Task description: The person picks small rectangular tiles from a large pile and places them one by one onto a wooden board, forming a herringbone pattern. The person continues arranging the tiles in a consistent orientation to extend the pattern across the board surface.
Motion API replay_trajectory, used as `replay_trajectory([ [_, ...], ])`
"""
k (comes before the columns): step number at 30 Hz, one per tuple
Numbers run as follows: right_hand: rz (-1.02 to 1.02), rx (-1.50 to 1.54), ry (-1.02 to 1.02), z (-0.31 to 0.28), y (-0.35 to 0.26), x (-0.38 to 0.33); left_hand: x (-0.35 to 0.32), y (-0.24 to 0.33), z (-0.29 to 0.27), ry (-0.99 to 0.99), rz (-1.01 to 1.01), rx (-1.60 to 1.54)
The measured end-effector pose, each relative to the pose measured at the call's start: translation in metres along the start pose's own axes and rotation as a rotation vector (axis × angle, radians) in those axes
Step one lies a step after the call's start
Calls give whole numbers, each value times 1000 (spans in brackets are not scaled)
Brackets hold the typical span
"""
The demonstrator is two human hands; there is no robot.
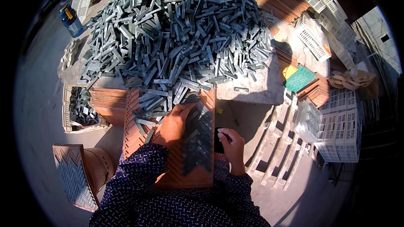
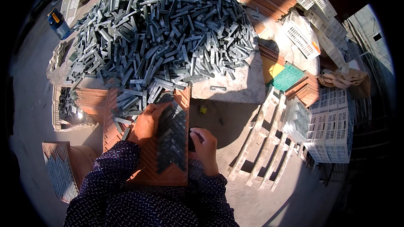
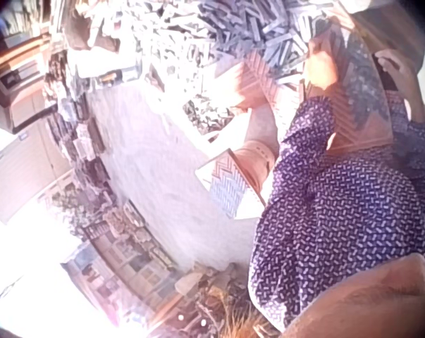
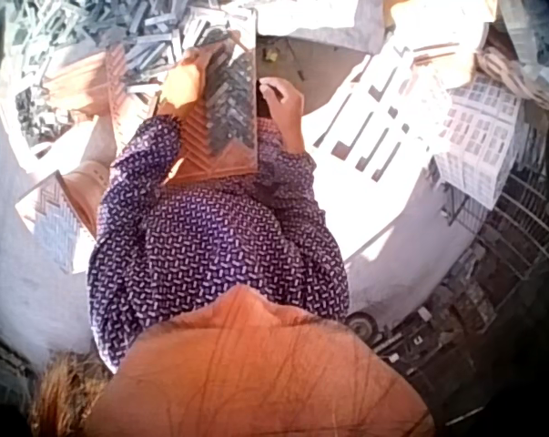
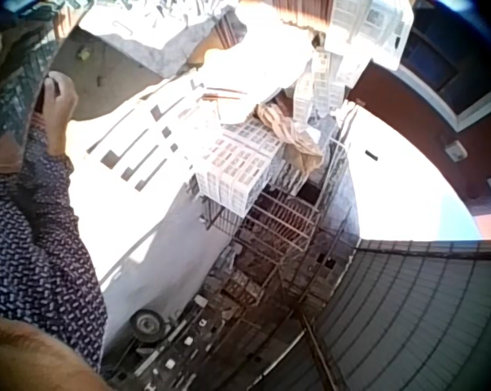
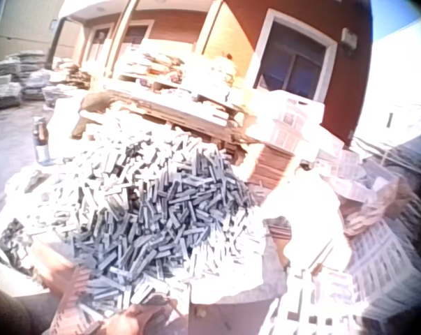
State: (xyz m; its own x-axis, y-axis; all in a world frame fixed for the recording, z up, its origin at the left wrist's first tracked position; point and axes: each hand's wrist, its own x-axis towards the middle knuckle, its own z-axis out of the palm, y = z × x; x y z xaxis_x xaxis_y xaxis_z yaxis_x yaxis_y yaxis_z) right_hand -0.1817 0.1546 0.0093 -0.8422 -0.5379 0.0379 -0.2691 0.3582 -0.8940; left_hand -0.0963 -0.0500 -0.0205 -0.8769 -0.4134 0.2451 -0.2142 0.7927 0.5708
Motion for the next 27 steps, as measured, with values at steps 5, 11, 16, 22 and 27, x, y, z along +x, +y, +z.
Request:
replay_trajectory([
  [5,-30,1,-15,2,-9,5,5,1,7,33,-22,28],
  [11,-291,-205,-5,18,-15,33,-3,8,-13,137,-30,-133],
  [16,-632,-517,-76,36,-3,42,-58,8,-66,49,-107,-202],
  [22,-606,-472,-90,49,-33,53,-132,-26,-112,107,-360,-215],
  [27,-707,-359,-286,83,-54,64,-148,-38,-117,218,-309,-185],
])
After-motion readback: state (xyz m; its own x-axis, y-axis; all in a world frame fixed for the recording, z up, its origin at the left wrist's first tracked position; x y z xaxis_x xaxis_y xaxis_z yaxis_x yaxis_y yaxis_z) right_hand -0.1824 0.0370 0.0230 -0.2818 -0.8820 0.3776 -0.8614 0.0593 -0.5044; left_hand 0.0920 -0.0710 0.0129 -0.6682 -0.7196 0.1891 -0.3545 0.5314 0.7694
